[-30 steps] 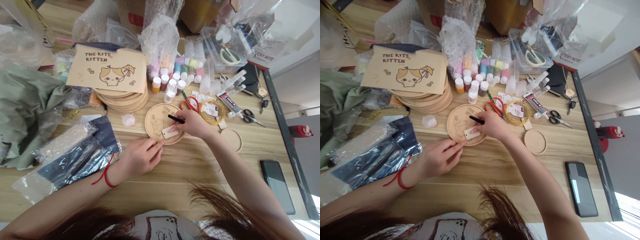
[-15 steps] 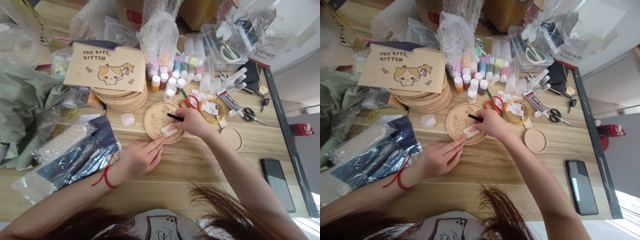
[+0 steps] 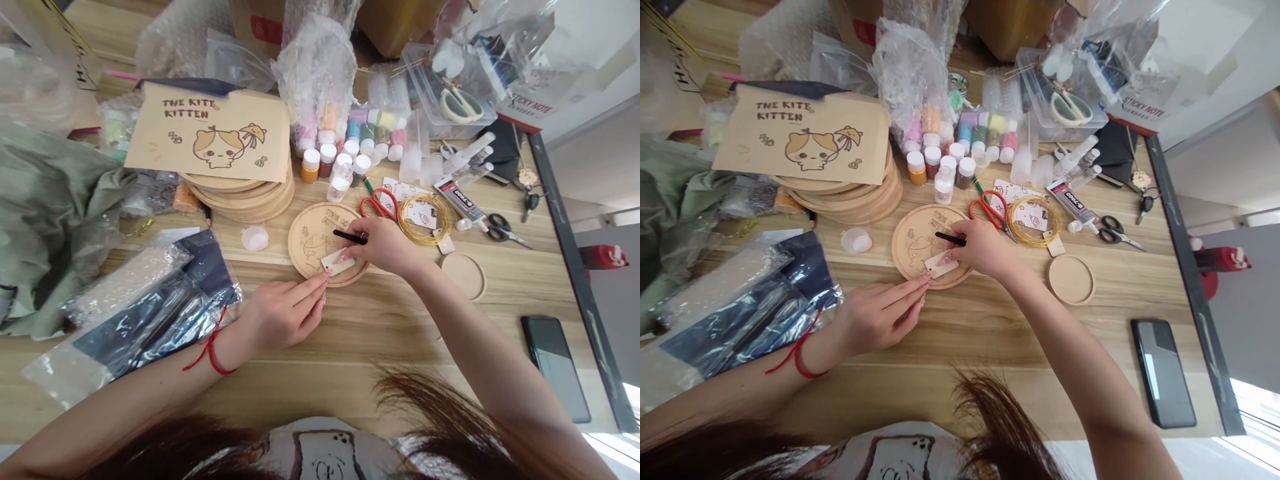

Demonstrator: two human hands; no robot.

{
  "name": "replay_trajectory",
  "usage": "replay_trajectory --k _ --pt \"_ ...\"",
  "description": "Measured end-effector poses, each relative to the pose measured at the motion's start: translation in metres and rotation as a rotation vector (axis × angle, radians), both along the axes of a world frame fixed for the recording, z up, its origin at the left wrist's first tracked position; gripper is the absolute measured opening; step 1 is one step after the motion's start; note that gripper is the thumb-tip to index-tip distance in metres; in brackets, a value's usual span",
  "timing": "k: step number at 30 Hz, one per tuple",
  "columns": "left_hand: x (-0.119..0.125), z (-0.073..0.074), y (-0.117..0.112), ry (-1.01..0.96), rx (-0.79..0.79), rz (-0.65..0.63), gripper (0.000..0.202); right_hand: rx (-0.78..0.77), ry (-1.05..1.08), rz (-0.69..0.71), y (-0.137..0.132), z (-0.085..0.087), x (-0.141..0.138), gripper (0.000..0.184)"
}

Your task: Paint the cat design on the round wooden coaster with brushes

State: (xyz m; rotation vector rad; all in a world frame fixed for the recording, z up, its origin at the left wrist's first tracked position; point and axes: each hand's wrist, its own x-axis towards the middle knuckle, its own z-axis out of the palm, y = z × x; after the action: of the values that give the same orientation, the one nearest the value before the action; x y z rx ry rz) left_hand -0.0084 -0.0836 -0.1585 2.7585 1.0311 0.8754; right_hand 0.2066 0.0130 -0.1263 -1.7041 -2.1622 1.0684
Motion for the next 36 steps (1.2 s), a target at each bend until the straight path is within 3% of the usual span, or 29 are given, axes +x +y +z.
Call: replay_trajectory --k 16,21,24,30,36 --pt "0.003 -0.001 0.0 0.124 -0.071 0.078 0.044 0.058 -0.063 -0.002 0.0 -0.001 -0.001 0.012" --pt "0.003 -0.001 0.0 0.148 -0.084 0.07 0.043 0.114 -0.024 -0.1 -0.006 0.008 0.002 0.014" --pt "0.003 -0.002 0.0 0.157 -0.082 0.071 0.043 0.165 0.107 -0.276 -0.014 0.016 0.007 0.021" --pt "0.003 -0.003 0.0 0.133 -0.125 0.071 0.05 0.031 0.705 -0.511 -0.043 0.012 0.02 0.04" --pt "0.005 -0.001 0.001 0.192 -0.161 0.083 0.051 0.011 0.855 -0.692 -0.069 -0.006 0.015 0.039"
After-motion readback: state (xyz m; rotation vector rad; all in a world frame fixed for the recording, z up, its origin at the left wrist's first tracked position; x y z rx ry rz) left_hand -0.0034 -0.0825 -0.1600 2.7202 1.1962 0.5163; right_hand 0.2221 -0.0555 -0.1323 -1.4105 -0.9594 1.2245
